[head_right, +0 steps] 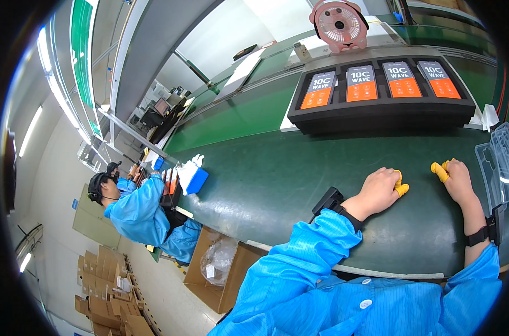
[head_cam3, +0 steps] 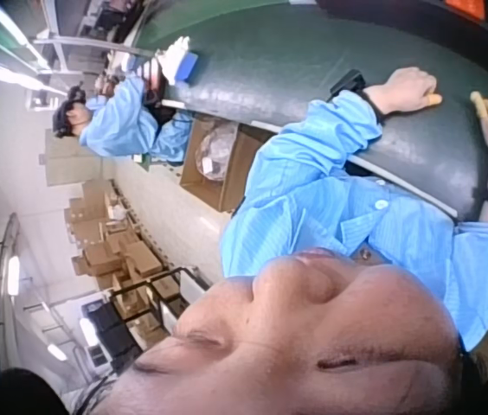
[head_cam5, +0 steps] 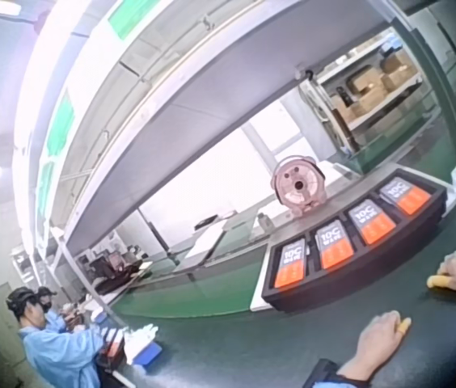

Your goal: Placing smartphones into protective cases and organizing them into shipping trays.

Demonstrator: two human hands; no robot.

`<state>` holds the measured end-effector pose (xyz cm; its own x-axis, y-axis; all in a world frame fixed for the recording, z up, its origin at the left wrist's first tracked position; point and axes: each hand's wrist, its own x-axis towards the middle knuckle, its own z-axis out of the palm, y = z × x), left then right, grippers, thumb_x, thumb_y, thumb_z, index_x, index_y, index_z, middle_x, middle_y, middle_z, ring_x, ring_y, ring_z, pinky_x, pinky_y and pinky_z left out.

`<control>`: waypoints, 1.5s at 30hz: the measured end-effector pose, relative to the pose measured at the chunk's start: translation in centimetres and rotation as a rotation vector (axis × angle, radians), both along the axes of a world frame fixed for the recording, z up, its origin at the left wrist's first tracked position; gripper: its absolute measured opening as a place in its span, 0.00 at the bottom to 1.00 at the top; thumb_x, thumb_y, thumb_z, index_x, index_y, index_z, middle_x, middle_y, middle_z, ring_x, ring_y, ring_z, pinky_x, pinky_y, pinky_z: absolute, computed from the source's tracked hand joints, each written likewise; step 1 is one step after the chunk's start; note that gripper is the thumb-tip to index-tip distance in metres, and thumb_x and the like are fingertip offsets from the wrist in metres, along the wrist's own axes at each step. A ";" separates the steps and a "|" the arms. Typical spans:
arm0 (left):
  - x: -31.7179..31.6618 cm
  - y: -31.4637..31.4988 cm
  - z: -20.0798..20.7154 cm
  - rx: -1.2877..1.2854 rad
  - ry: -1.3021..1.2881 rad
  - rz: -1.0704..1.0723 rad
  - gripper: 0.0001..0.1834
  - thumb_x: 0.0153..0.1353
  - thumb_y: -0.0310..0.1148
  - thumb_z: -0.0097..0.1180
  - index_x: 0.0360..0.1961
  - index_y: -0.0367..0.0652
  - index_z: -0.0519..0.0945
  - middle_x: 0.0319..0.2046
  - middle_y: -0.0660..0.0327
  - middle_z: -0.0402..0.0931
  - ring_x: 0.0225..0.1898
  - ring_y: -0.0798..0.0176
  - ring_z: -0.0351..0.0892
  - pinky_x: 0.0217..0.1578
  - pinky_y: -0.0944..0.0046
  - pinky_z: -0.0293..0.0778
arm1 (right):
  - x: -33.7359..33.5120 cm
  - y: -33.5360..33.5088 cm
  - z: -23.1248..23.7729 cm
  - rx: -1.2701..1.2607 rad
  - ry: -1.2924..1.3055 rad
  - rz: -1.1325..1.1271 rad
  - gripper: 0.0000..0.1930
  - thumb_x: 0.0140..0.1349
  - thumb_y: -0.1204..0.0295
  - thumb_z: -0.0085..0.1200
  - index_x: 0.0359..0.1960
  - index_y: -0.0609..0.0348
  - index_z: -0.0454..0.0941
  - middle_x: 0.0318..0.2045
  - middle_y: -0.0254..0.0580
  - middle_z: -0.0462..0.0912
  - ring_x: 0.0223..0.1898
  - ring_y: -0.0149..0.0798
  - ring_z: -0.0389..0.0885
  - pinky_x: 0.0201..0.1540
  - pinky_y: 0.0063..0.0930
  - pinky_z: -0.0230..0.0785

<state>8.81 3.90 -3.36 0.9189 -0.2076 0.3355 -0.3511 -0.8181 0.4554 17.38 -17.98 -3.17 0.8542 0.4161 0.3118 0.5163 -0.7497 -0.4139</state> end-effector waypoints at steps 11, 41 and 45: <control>-0.2 0.1 0.2 -0.009 0.013 -0.006 0.07 0.45 0.31 0.53 0.23 0.38 0.71 0.26 0.55 0.72 0.34 0.53 0.70 0.35 0.57 0.67 | 0.0 0.1 0.0 -0.019 0.025 -0.003 0.08 0.47 0.74 0.48 0.16 0.68 0.70 0.21 0.53 0.72 0.28 0.51 0.69 0.32 0.39 0.60; 0.6 3.0 -0.4 0.246 -0.113 0.290 0.26 0.50 0.32 0.53 0.46 0.25 0.62 0.47 0.40 0.57 0.53 0.40 0.54 0.53 0.51 0.53 | 1.0 1.8 -1.1 0.023 -0.185 -0.011 0.30 0.54 0.51 0.45 0.51 0.62 0.63 0.51 0.49 0.64 0.52 0.47 0.60 0.54 0.37 0.50; 0.9 3.6 -1.7 0.361 0.034 0.279 0.27 0.50 0.35 0.53 0.46 0.25 0.62 0.49 0.39 0.55 0.55 0.40 0.50 0.56 0.51 0.49 | 0.5 2.0 -0.9 -0.107 -0.109 0.004 0.31 0.55 0.49 0.43 0.53 0.59 0.62 0.52 0.46 0.64 0.54 0.43 0.58 0.54 0.40 0.49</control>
